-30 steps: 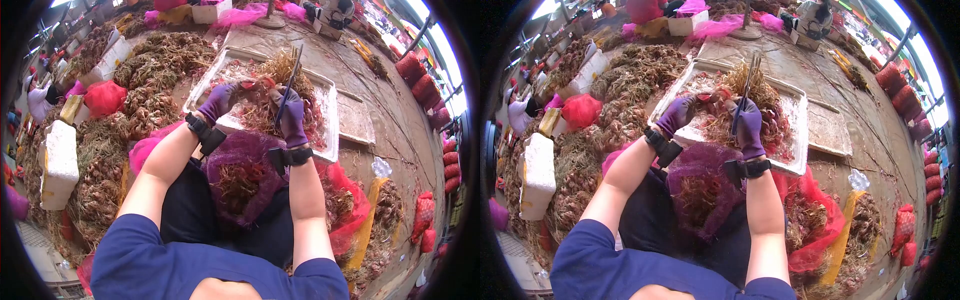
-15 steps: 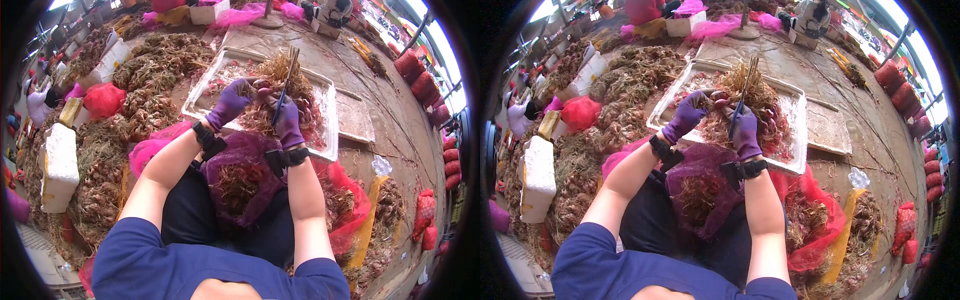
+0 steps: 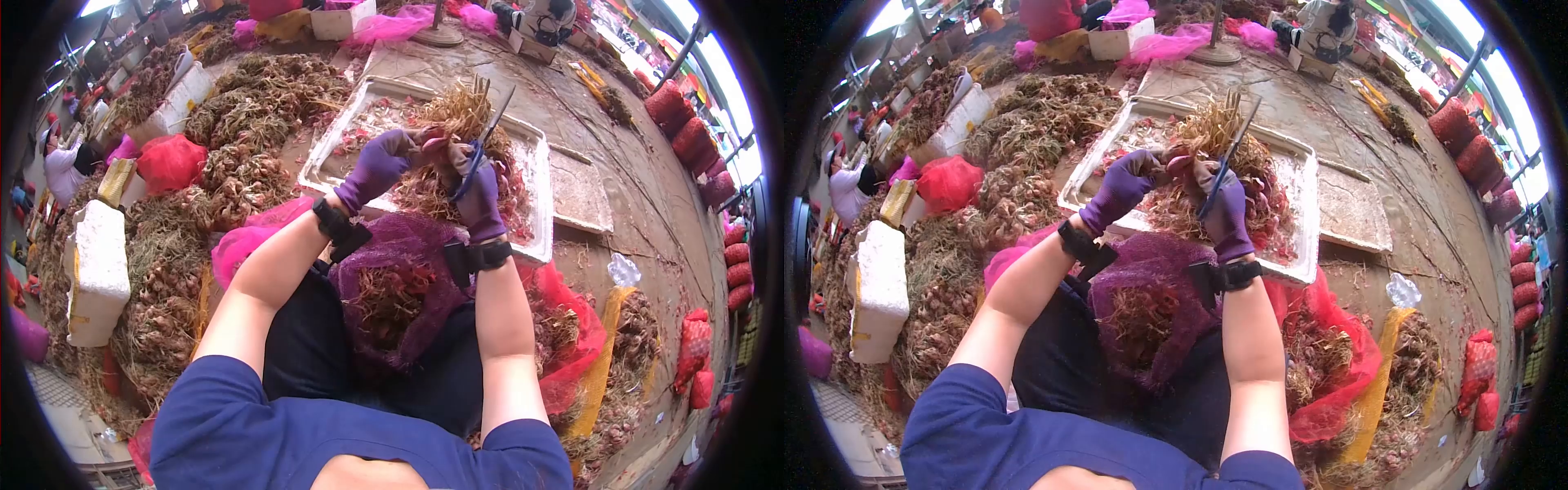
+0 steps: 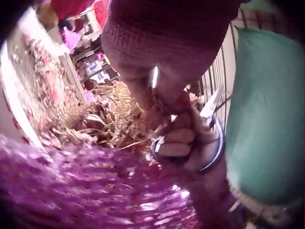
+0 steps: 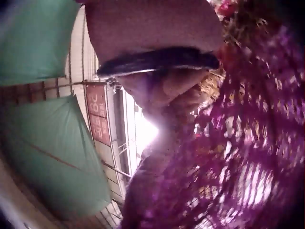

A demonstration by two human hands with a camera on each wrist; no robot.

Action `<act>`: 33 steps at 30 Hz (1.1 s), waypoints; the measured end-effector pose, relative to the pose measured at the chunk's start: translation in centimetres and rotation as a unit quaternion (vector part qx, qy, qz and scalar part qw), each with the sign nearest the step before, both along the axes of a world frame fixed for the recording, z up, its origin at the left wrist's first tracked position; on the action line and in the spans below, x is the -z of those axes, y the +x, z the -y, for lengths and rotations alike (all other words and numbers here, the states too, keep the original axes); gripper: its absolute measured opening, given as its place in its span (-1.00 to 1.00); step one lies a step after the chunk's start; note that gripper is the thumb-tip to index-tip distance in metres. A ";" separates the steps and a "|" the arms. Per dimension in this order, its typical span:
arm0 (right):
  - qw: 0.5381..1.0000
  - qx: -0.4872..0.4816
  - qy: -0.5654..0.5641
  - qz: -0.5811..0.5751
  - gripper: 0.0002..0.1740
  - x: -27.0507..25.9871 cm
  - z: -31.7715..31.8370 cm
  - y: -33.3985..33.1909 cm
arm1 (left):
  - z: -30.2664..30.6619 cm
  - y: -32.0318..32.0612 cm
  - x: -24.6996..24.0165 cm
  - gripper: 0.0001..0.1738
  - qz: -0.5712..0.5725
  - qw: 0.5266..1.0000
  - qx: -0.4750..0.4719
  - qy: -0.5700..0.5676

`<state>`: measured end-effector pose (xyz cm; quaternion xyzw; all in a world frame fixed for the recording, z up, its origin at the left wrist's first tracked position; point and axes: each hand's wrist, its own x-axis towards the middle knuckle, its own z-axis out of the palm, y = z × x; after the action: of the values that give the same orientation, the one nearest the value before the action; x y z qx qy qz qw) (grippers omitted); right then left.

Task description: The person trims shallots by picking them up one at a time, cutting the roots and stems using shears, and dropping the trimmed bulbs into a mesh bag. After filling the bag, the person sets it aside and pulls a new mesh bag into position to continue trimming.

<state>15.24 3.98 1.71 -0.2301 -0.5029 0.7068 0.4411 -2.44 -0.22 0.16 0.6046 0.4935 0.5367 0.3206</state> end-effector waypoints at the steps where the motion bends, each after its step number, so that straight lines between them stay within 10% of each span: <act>1: 0.999 0.006 -0.031 -0.027 -0.88 -0.5 0.3 -0.3 | 0.1 0.4 -0.3 -0.90 -0.061 0.989 -0.002 0.133; 6: 0.994 0.072 -0.027 0.082 -0.88 1.7 -0.6 -0.3 | 0.0 0.8 -0.1 -0.87 -0.256 0.932 -0.018 0.255; 9: 0.997 0.056 -0.035 0.045 -0.87 0.1 0.0 0.3 | -0.1 -0.2 -0.3 -0.70 0.020 0.998 0.018 -0.065; 11: 0.996 -0.084 -0.015 -0.039 -0.82 -1.9 1.2 0.8 | -2.2 -1.6 2.8 -0.65 0.080 0.992 0.083 -0.044; 13: 0.995 -0.086 -0.020 -0.053 -0.80 -0.1 0.4 0.3 | 1.8 0.5 -2.8 -0.42 0.359 0.883 0.251 -0.170; 23: 0.992 0.086 -0.085 0.025 -0.92 3.2 -1.6 -0.3 | -0.2 1.5 1.0 -0.51 0.310 0.927 0.191 -0.096; 25: 0.963 0.130 0.070 0.225 -0.90 3.7 -2.6 -0.3 | -0.4 1.6 1.3 -0.50 0.328 0.922 0.184 -0.091; 28: 0.979 0.086 -0.004 0.183 -0.86 2.8 -1.5 -0.2 | -1.1 1.5 2.0 -0.51 0.371 0.901 0.201 -0.102; 30: 0.993 0.043 -0.049 0.098 -0.83 1.8 -0.4 0.0 | -1.6 1.1 2.3 -0.52 0.514 0.804 0.255 -0.152; 33: 0.997 -0.018 -0.074 -0.006 -0.77 1.5 0.2 0.2 | -1.2 0.8 1.4 -0.48 0.492 0.813 0.271 -0.153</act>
<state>15.45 3.78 0.18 -0.2490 -0.4508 0.7509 0.4133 -1.64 0.97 -1.21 0.3117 0.1621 0.5716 0.7416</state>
